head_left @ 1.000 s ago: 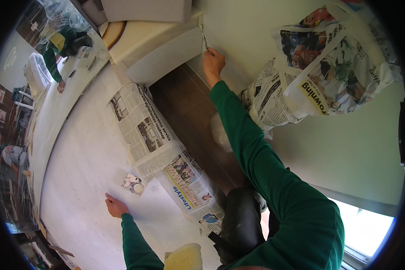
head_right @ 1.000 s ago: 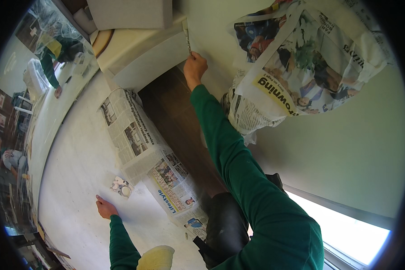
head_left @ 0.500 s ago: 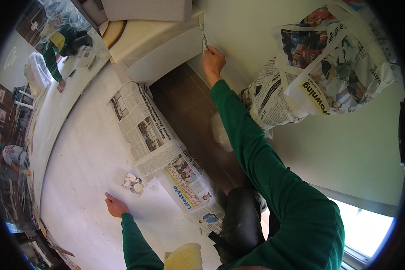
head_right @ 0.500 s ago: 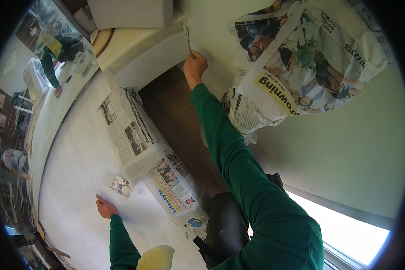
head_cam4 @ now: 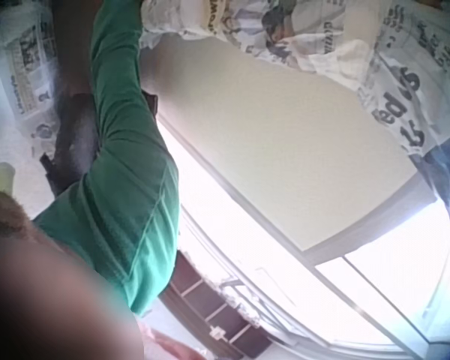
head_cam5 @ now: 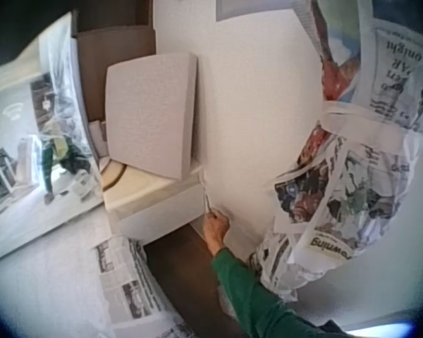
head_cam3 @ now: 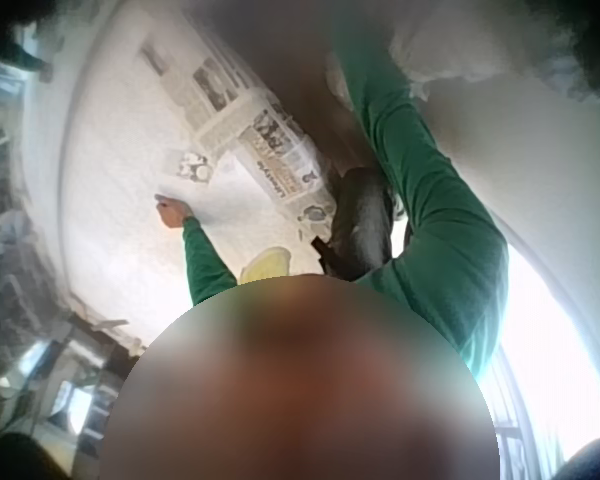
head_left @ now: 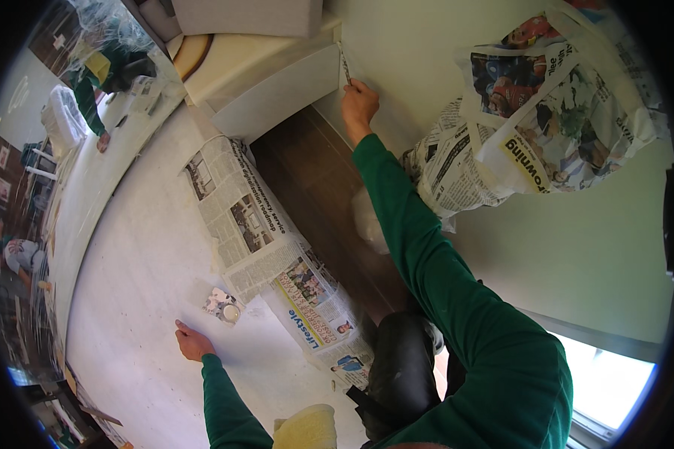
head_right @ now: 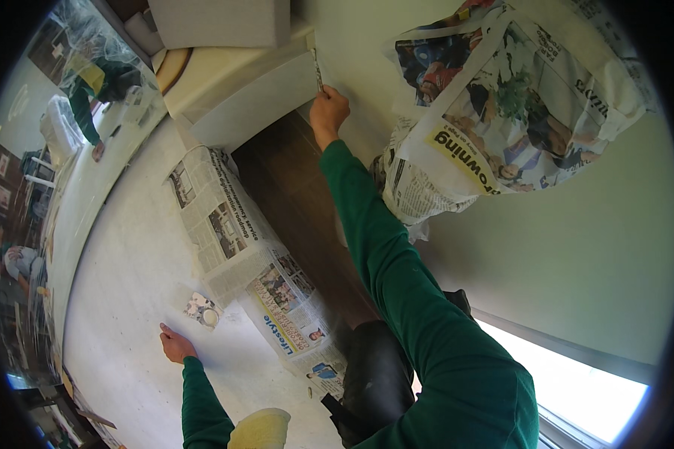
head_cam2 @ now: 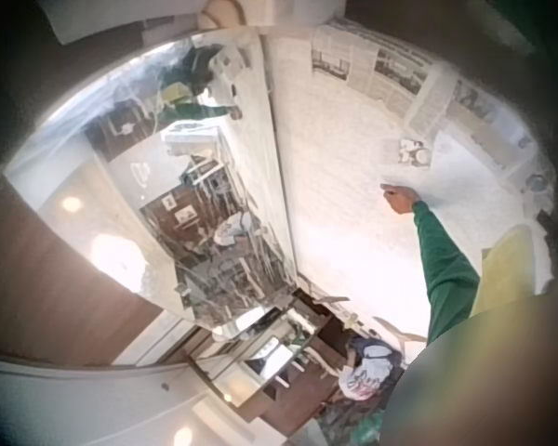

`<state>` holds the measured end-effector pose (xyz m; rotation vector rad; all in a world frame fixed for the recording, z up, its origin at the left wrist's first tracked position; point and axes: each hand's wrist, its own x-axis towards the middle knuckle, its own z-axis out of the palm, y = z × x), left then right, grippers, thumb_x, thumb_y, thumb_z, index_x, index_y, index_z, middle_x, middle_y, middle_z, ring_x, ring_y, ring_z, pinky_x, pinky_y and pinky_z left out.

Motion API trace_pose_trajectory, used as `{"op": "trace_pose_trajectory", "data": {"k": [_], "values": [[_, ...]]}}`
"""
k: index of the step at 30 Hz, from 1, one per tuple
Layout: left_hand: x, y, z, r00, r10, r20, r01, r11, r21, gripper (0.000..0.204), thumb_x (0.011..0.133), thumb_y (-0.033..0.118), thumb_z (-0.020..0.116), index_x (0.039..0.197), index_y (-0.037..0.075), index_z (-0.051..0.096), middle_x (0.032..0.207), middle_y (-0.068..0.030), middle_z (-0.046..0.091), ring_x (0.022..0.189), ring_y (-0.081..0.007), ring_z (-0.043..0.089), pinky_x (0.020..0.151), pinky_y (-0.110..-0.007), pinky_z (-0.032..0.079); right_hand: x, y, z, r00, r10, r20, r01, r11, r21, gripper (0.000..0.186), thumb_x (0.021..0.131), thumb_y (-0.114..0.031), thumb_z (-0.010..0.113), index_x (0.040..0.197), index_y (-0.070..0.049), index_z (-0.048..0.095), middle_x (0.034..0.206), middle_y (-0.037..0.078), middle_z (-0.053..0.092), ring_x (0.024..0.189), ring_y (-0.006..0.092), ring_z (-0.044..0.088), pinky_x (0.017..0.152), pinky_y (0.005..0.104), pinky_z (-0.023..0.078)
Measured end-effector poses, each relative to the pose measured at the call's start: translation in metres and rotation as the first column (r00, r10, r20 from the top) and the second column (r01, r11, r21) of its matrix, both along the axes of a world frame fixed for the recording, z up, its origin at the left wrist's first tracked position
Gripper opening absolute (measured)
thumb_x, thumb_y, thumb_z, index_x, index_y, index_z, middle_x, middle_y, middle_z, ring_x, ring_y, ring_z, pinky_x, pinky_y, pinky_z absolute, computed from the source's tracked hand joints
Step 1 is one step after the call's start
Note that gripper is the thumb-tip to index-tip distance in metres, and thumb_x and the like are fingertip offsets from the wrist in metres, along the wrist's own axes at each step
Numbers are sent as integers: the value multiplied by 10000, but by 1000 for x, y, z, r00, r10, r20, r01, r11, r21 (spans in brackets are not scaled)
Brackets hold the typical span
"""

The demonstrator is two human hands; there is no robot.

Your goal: The person scrapes a wall edge with a small tool, then walks to a cart and repeatedly opens small paint cans, scraping contents onto a palette. They handle multiple small paint containers and a palette while mixing paint.

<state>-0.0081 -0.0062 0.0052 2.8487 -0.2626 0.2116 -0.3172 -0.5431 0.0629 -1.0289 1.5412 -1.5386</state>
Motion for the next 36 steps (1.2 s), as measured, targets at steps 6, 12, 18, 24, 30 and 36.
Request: {"op": "trace_pose_trajectory", "data": {"k": [6, 12, 18, 24, 30, 36], "values": [[0, 0, -1, 1000, -16, 8, 16, 1000, -2, 606, 989, 551, 320, 828, 43, 610, 836, -190, 661, 779, -429, 598, 673, -526, 445, 1, -3, 11, 1000, -2, -14, 1, 996, -85, 197, 841, -41, 584, 991, 28, 691, 828, 180, 686, 717, 260, 643, 691, 371, 474], [-1, 0, 1, 1000, -7, 12, 8, 1000, -7, 600, 991, 546, 324, 818, 43, 603, 826, -187, 658, 771, -428, 596, 667, -522, 443, -1, 1, 10, 998, 7, 69, -4, 999, -45, 226, 853, -32, 590, 1048, 32, 685, 901, 185, 698, 779, 263, 664, 732, 356, 495], [0, -1, 1, 1000, 1, 13, -1, 1000, 8, 600, 991, 545, 327, 802, 42, 593, 809, -188, 654, 759, -429, 594, 661, -521, 441, -2, -5, 4, 999, -25, 35, 28, 996, -84, 240, 855, -36, 602, 1071, 32, 683, 974, 206, 698, 888, 285, 679, 803, 355, 508], [0, 0, -1, 1000, -13, 22, 13, 1000, -7, 604, 989, 550, 328, 798, 42, 594, 808, -189, 655, 759, -431, 592, 660, -525, 438, 1, -9, 7, 999, -36, -10, 35, 990, -135, 229, 857, -36, 600, 1058, 30, 688, 981, 195, 701, 903, 288, 678, 817, 358, 507], [1, 1, -3, 1000, -12, 22, 12, 1000, -15, 603, 987, 551, 333, 799, 41, 595, 809, -191, 653, 758, -433, 589, 660, -526, 437, 0, -3, 10, 1000, 6, 9, -6, 1000, -21, 219, 860, -33, 592, 1044, 30, 693, 983, 198, 700, 900, 300, 678, 825, 363, 510], [-3, -1, 2, 1000, -28, 5, 29, 998, -56, 600, 990, 539, 336, 788, 36, 593, 795, -191, 646, 736, -429, 581, 654, -527, 432, 1, -8, 3, 999, -30, -34, 26, 994, -108, 222, 857, -32, 588, 1042, 26, 696, 970, 201, 701, 881, 311, 677, 824, 368, 511]]}}
